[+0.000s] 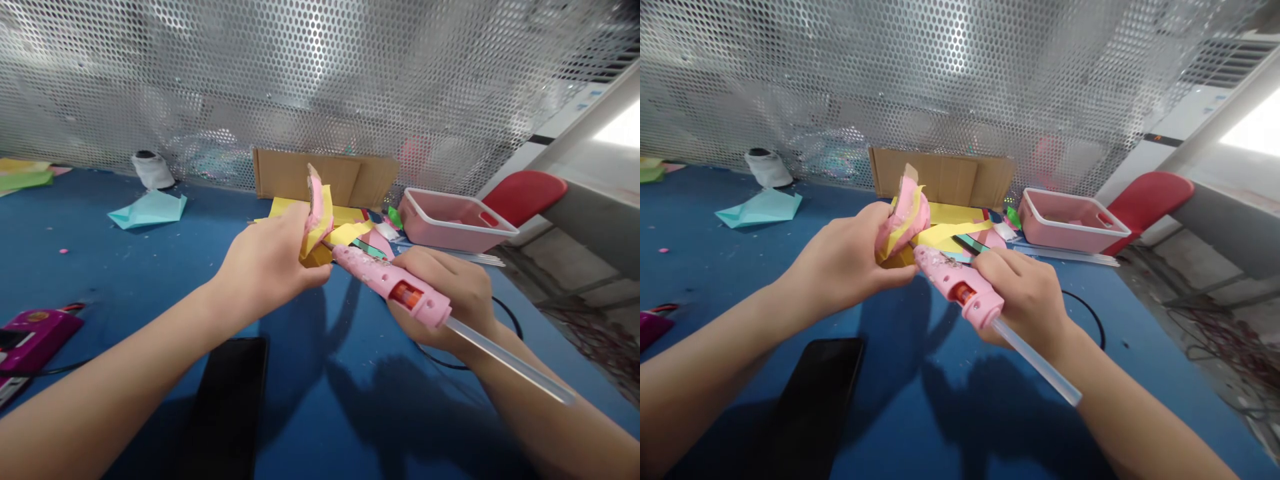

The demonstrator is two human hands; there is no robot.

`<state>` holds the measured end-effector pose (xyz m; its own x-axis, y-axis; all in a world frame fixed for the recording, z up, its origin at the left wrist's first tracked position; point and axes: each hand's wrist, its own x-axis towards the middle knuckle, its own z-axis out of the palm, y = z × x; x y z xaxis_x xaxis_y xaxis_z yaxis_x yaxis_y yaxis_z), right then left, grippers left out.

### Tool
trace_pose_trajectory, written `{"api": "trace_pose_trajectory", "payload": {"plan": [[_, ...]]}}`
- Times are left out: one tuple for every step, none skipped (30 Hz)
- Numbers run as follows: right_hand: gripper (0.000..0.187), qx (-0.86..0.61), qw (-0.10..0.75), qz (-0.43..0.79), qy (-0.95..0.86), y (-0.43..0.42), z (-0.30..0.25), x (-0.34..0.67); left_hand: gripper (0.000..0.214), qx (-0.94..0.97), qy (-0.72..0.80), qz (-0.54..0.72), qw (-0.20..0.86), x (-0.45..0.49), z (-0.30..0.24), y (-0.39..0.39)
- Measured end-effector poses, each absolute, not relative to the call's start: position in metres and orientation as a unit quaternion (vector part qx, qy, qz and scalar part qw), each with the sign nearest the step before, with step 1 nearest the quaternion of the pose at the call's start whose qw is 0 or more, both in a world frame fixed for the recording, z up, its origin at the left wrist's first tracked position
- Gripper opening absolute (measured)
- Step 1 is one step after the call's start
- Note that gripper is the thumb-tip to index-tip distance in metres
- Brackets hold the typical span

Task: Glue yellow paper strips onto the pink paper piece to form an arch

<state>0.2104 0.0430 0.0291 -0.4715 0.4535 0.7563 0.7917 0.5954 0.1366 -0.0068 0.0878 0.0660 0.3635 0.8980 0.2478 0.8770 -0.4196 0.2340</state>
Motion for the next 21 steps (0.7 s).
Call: {"api": "trace_pose_trajectory", "payload": {"plan": [[0.011,-0.369,0.358,-0.239,-0.824,0.0436,0.0290,0.2107,0.037,0.824,0.541,0.168,0.029,-0.0068,0.0660,0.0878],[0.015,-0.360,0.367,-0.236,-0.824,0.0443,0.0289,0.2111,0.038,0.823,0.543,0.166,0.028,-0.0068,0.0660,0.0878],[0.018,-0.355,0.373,-0.235,-0.824,0.0450,0.0288,0.2115,0.039,0.822,0.544,0.165,0.026,-0.0068,0.0660,0.0877],[0.017,-0.355,0.375,-0.237,-0.823,0.0456,0.0288,0.2117,0.039,0.822,0.545,0.166,0.025,-0.0067,0.0660,0.0876],[0.015,-0.363,0.371,-0.241,-0.820,0.0460,0.0288,0.2118,0.039,0.822,0.544,0.166,0.025,-0.0066,0.0661,0.0875],[0.011,-0.368,0.365,-0.247,-0.818,0.0462,0.0288,0.2118,0.039,0.822,0.544,0.167,0.025,-0.0066,0.0663,0.0874],[0.009,-0.375,0.359,-0.253,-0.817,0.0462,0.0289,0.2116,0.038,0.822,0.544,0.168,0.025,-0.0066,0.0666,0.0873],[0.008,-0.379,0.354,-0.259,-0.815,0.0460,0.0290,0.2112,0.038,0.822,0.544,0.168,0.025,-0.0067,0.0669,0.0872],[0.009,-0.379,0.355,-0.265,-0.813,0.0457,0.0291,0.2108,0.037,0.822,0.544,0.168,0.026,-0.0067,0.0672,0.0872],[0.011,-0.378,0.356,-0.268,-0.811,0.0452,0.0292,0.2104,0.037,0.821,0.544,0.169,0.027,-0.0068,0.0675,0.0872],[0.014,-0.378,0.358,-0.267,-0.811,0.0446,0.0293,0.2099,0.037,0.821,0.544,0.170,0.027,-0.0069,0.0678,0.0872],[0.015,-0.378,0.361,-0.264,-0.810,0.0439,0.0294,0.2095,0.037,0.821,0.544,0.172,0.028,-0.0069,0.0680,0.0872],[0.017,-0.379,0.363,-0.260,-0.810,0.0433,0.0295,0.2092,0.037,0.820,0.544,0.174,0.029,-0.0069,0.0680,0.0873],[0.018,-0.381,0.362,-0.256,-0.812,0.0427,0.0296,0.2090,0.037,0.820,0.544,0.175,0.029,-0.0069,0.0680,0.0874],[0.019,-0.383,0.358,-0.251,-0.814,0.0423,0.0297,0.2090,0.037,0.820,0.544,0.177,0.029,-0.0068,0.0679,0.0874],[0.018,-0.385,0.354,-0.247,-0.816,0.0422,0.0297,0.2091,0.038,0.820,0.544,0.177,0.028,-0.0069,0.0677,0.0875],[0.016,-0.384,0.352,-0.244,-0.818,0.0423,0.0296,0.2094,0.038,0.819,0.546,0.177,0.027,-0.0069,0.0675,0.0876],[0.013,-0.382,0.354,-0.240,-0.819,0.0427,0.0294,0.2099,0.038,0.818,0.547,0.176,0.025,-0.0071,0.0672,0.0877],[0.011,-0.377,0.359,-0.237,-0.821,0.0433,0.0291,0.2104,0.039,0.818,0.547,0.174,0.023,-0.0073,0.0670,0.0877],[0.012,-0.368,0.367,-0.235,-0.821,0.0440,0.0287,0.2111,0.039,0.820,0.545,0.175,0.022,-0.0076,0.0669,0.0878],[0.016,-0.360,0.375,-0.234,-0.822,0.0447,0.0282,0.2117,0.039,0.821,0.542,0.176,0.020,-0.0079,0.0668,0.0878]]}}
